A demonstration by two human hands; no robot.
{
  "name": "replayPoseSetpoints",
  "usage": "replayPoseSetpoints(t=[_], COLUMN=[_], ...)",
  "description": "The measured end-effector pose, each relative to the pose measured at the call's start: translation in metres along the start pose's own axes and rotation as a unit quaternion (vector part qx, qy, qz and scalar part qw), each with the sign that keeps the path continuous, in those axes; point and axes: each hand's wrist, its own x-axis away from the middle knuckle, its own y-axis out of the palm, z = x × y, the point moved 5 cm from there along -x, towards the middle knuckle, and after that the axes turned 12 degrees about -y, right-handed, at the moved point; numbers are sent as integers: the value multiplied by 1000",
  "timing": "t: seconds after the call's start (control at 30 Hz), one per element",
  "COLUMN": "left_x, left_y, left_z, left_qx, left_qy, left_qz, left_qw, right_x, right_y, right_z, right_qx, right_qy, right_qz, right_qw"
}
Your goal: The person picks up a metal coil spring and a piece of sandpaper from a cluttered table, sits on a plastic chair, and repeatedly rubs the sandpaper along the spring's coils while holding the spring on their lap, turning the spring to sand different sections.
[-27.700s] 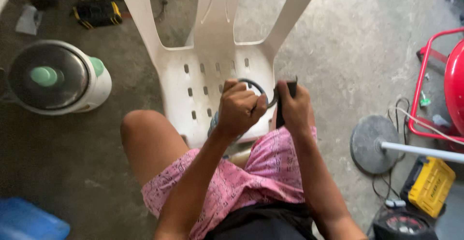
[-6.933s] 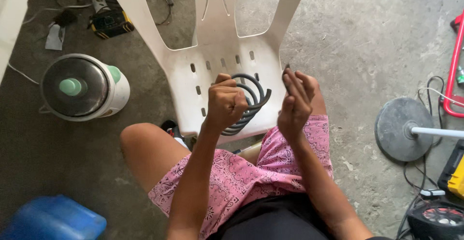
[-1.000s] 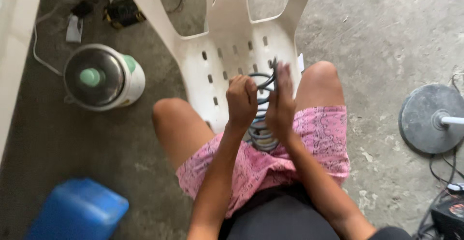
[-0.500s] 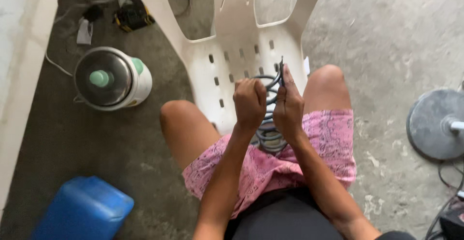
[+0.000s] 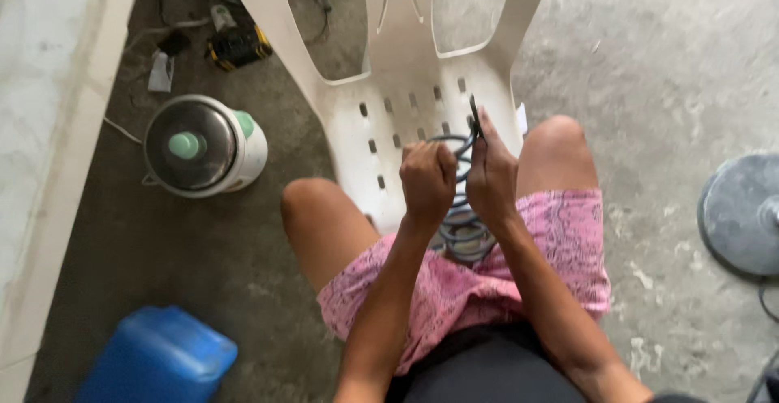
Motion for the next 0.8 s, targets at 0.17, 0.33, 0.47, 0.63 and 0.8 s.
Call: replayPoseSetpoints(t=[0.17, 0.33, 0.47, 0.63, 0.8], left_x=[1, 5, 3, 3, 5], left_y=[-2, -1, -1, -2, -3], left_z=[-3, -4, -5, -7, -8], left_qx=[-14, -38, -8, -36, -32], left_qy=[17, 18, 13, 23, 7], left_qz=[25, 23, 28, 26, 8], left_qw=[999, 999, 999, 999, 999], right_x=[7, 16, 10, 14, -2], right_y=[-13, 9, -3, -7, 1], right_z=[-42, 14, -21, -36, -15], right_qx=[71, -80, 1, -67, -70], right_qy=[-291, 155, -260, -251, 37], right_qz=[123, -16, 74, 76, -2], right_qw=[946, 984, 963, 963, 997])
